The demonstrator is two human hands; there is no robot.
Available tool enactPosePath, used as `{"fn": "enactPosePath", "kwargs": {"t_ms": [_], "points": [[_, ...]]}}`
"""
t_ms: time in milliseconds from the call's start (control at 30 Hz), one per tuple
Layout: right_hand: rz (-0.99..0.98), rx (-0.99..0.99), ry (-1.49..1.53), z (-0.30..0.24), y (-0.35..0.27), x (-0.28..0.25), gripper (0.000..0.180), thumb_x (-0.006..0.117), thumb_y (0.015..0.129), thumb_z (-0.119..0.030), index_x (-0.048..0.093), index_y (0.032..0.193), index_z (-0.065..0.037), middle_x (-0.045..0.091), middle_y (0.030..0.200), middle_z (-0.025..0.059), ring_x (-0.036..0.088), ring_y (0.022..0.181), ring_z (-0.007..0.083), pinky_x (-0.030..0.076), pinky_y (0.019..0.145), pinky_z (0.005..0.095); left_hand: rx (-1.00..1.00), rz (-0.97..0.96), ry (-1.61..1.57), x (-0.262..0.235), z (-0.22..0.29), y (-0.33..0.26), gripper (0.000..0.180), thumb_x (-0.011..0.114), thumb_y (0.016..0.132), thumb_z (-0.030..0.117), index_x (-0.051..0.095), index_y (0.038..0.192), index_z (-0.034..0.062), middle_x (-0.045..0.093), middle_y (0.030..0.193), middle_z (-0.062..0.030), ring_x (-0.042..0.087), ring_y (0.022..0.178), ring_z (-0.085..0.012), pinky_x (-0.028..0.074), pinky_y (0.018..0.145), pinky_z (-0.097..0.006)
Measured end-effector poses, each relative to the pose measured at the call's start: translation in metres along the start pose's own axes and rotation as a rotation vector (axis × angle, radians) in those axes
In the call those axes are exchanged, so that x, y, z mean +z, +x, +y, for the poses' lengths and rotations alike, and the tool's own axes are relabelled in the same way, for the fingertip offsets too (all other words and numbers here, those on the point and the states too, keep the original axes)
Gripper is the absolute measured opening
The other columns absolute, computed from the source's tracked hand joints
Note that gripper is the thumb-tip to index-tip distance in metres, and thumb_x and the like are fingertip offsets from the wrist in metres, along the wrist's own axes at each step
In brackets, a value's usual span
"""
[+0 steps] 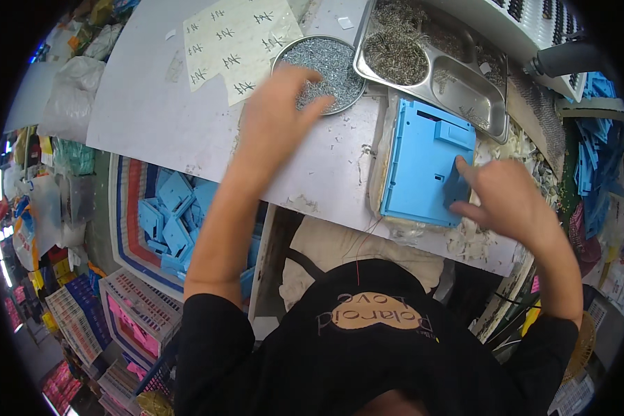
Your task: Soldering components and assembling a blue plastic electronic device.
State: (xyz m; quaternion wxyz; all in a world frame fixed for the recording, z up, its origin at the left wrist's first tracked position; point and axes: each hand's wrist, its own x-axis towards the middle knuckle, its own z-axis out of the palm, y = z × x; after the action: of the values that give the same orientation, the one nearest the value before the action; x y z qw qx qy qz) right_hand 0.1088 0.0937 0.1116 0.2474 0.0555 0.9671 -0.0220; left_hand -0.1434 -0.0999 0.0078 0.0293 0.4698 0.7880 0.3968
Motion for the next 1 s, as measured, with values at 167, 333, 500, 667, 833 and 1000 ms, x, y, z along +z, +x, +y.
{"fn": "enactPosePath", "kwargs": {"t_ms": [167,333,500,667,833,1000], "points": [[0.612,-0.220,0.077,-0.004,0.093,-0.018,0.013,0.071,0.084,-0.020,0.074,0.087,-0.008,0.069,0.086,0.0096,0.065,0.094,0.0293,0.055,0.080,0.0410,0.124,-0.061,0.323,0.006,-0.033,0.021,0.012,0.076,0.082,0.016,0.076,0.086,0.0048,0.069,0.086,-0.0104,0.064,0.082,-0.0298,0.051,0.077,-0.042],[0.757,-0.311,-0.182,-0.025,0.224,0.010,0.010,0.071,0.081,-0.019,0.077,0.083,-0.011,0.069,0.090,0.0028,0.062,0.103,0.0238,0.050,0.088,0.0436,0.048,-0.038,0.233,0.014,-0.035,0.017,0.012,0.075,0.084,0.016,0.074,0.083,0.0043,0.067,0.080,-0.0102,0.064,0.081,-0.0299,0.049,0.078,-0.042],[0.637,-0.239,-0.109,-0.029,0.230,-0.012,0.012,0.072,0.083,-0.024,0.074,0.083,-0.012,0.069,0.094,0.0027,0.061,0.103,0.0236,0.049,0.092,0.0410,0.107,0.027,0.315,0.010,-0.039,0.021,0.022,0.072,0.089,0.018,0.067,0.073,0.0029,0.062,0.074,-0.0111,0.061,0.076,-0.0308,0.044,0.071,-0.042],[0.776,-0.231,-0.133,-0.018,0.226,-0.006,0.014,0.066,0.089,-0.023,0.071,0.087,-0.011,0.068,0.093,0.0047,0.061,0.102,0.0255,0.049,0.088,0.0416,0.193,0.094,0.407,0.020,-0.036,0.021,0.022,0.069,0.093,0.019,0.064,0.081,0.0013,0.061,0.078,-0.0124,0.059,0.074,-0.0317,0.043,0.069,-0.043],[0.880,-0.234,0.126,0.027,0.139,-0.016,0.011,0.068,0.088,-0.018,0.071,0.087,-0.008,0.068,0.089,0.0051,0.060,0.098,0.0273,0.048,0.084,0.0422,0.157,-0.040,-0.207,0.039,0.017,0.003,0.023,0.068,0.095,0.021,0.063,0.087,-0.0008,0.061,0.082,-0.0149,0.059,0.075,-0.0323,0.046,0.068,-0.042],[0.740,-0.082,0.347,0.081,0.042,0.032,0.011,0.074,0.086,-0.017,0.075,0.090,-0.007,0.069,0.089,0.0051,0.059,0.097,0.0293,0.048,0.087,0.0409,0.180,-0.236,-0.164,0.064,0.053,0.012,0.024,0.069,0.094,0.020,0.062,0.085,-0.0012,0.061,0.080,-0.0158,0.060,0.074,-0.0333,0.047,0.067,-0.042]]}}
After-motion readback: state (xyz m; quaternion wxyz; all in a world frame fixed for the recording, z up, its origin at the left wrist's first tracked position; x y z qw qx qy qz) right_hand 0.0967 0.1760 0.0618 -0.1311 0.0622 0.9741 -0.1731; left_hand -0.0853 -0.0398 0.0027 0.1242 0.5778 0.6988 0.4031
